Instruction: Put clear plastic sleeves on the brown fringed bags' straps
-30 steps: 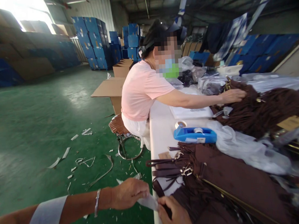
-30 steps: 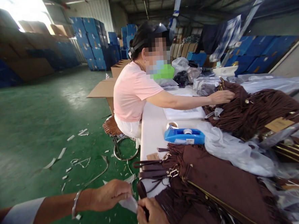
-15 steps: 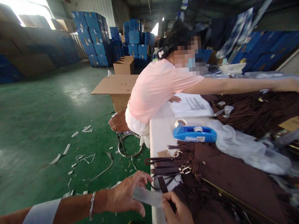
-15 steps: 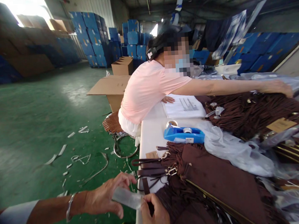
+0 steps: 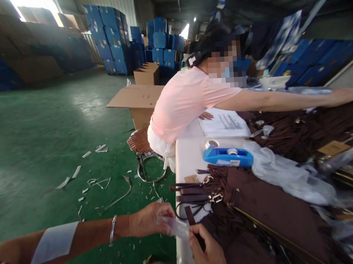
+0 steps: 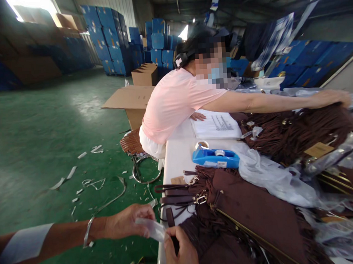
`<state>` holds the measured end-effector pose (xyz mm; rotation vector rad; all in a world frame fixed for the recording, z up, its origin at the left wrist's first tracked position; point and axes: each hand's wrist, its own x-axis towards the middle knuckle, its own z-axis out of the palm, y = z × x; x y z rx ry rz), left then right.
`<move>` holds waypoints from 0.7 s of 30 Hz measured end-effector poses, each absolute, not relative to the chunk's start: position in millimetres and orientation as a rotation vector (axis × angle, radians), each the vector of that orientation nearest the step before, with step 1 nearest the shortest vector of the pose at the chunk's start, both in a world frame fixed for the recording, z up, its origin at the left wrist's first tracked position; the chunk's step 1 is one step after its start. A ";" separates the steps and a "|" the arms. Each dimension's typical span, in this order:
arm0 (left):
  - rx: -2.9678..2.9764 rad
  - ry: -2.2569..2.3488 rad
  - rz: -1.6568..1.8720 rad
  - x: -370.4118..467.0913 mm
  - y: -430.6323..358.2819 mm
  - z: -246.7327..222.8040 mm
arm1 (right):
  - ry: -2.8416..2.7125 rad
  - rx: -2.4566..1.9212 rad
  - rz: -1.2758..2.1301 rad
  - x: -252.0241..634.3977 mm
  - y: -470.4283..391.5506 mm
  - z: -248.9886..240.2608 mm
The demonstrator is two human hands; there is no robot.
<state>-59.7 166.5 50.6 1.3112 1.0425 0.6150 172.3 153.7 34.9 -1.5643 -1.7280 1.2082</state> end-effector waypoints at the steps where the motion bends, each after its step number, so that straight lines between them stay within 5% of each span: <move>1: 1.317 1.031 0.613 -60.5 166.4 47.6 | -1.733 -1.557 1.212 172.9 153.3 34.7; 21: 1.127 0.937 0.628 -66.8 169.7 12.2 | -1.534 -1.553 1.126 180.8 142.9 47.3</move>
